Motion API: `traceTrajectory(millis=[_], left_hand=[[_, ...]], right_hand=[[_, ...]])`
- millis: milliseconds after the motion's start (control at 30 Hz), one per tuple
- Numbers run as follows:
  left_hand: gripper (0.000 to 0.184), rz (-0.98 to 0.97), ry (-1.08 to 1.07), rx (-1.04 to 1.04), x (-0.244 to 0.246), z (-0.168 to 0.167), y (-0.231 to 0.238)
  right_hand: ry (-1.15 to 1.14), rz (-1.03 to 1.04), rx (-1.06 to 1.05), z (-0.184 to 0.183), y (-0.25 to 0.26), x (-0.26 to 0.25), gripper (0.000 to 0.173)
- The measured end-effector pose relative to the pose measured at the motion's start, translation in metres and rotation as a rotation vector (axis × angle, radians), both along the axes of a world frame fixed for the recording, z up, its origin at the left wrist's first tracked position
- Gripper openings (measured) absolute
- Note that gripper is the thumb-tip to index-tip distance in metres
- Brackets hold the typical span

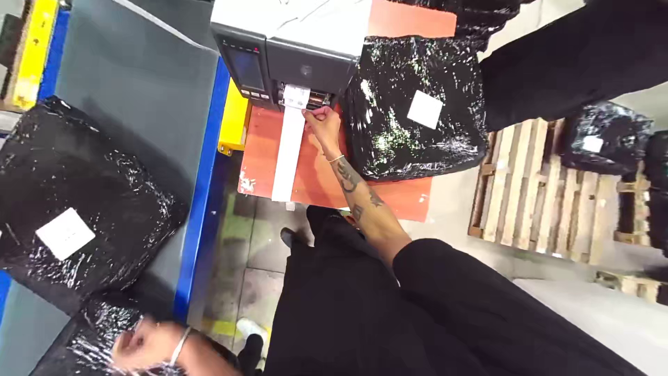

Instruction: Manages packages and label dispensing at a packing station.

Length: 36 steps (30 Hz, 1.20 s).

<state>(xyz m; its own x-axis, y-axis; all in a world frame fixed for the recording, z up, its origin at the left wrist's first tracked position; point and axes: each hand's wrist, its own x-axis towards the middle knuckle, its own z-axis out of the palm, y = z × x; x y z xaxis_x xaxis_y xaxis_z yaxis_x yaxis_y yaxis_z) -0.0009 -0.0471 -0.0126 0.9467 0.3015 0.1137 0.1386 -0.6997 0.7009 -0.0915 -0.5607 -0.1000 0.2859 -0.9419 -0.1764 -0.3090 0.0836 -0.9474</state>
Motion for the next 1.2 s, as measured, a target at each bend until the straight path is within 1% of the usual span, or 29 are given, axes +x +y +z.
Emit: traceTrajectory(millis=[33, 100, 133, 167, 233, 267, 300, 367, 400, 467, 567, 667, 733, 800, 900, 967, 1033, 1100, 1200], left_hand=[[0.05, -0.165, 0.039, -0.116, -0.003, -0.013, -0.042], [0.052, -0.446, 0.23, -0.249, -0.01, -0.039, -0.121], [0.053, -0.578, 0.304, -0.288, -0.015, -0.05, -0.157], [0.055, -0.701, 0.353, -0.321, -0.016, -0.058, -0.194], [0.059, -0.901, 0.431, -0.361, -0.013, -0.066, -0.264], [0.062, -0.99, 0.46, -0.351, -0.006, -0.068, -0.296], [0.064, -1.06, 0.468, -0.332, 0.004, -0.069, -0.328], [0.071, -1.139, 0.478, -0.278, 0.026, -0.073, -0.386], [0.075, -1.147, 0.489, -0.28, 0.033, -0.078, -0.407], [0.071, -1.133, 0.51, -0.36, 0.044, -0.088, -0.439], [0.061, -1.141, 0.477, -0.468, 0.046, -0.087, -0.454], [0.049, -1.066, 0.477, -0.588, 0.043, -0.083, -0.459], [0.043, -1.017, 0.521, -0.595, 0.046, -0.078, -0.459], [0.038, -0.985, 0.551, -0.574, 0.049, -0.073, -0.458], [0.033, -0.996, 0.533, -0.571, 0.054, -0.074, -0.457], [0.028, -0.997, 0.49, -0.597, 0.055, -0.079, -0.458], [0.03, -1.018, 0.456, -0.613, 0.054, -0.081, -0.46], [0.032, -1.016, 0.443, -0.616, 0.052, -0.081, -0.462], [0.031, -0.96, 0.457, -0.652, 0.049, -0.083, -0.46]], right_hand=[[0.132, 0.005, -0.052, 0.001, -0.002, -0.002, 0.038], [0.302, 0.027, -0.158, 0.004, -0.001, -0.009, 0.036], [0.324, 0.039, -0.22, 0.002, 0.001, -0.014, 0.036], [0.3, 0.058, -0.284, 0.001, 0.0, -0.016, 0.04], [0.244, 0.102, -0.362, -0.01, -0.008, -0.018, 0.051], [0.248, 0.123, -0.389, -0.017, -0.012, -0.016, 0.053], [0.255, 0.138, -0.414, -0.021, -0.017, -0.012, 0.053], [0.235, 0.14, -0.415, -0.021, -0.023, -0.005, 0.047], [0.222, 0.128, -0.399, -0.021, -0.023, -0.005, 0.044], [0.171, 0.106, -0.348, -0.02, -0.027, -0.002, 0.04], [0.094, 0.095, -0.281, -0.015, -0.025, 0.001, 0.035], [0.051, 0.097, -0.183, -0.012, -0.021, 0.002, 0.037], [0.032, 0.1, -0.11, -0.01, -0.019, 0.005, 0.039], [-0.04, 0.061, -0.02, -0.006, -0.018, 0.008, 0.031], [-0.182, 0.003, 0.086, -0.005, -0.011, 0.015, 0.023], [-0.193, -0.02, 0.112, -0.003, -0.009, 0.017, 0.023], [-0.163, -0.022, 0.1, -0.002, -0.008, 0.017, 0.027], [-0.109, -0.018, 0.039, -0.002, -0.007, 0.015, 0.035], [-0.051, 0.016, -0.009, 0.005, 0.002, 0.006, 0.045]])
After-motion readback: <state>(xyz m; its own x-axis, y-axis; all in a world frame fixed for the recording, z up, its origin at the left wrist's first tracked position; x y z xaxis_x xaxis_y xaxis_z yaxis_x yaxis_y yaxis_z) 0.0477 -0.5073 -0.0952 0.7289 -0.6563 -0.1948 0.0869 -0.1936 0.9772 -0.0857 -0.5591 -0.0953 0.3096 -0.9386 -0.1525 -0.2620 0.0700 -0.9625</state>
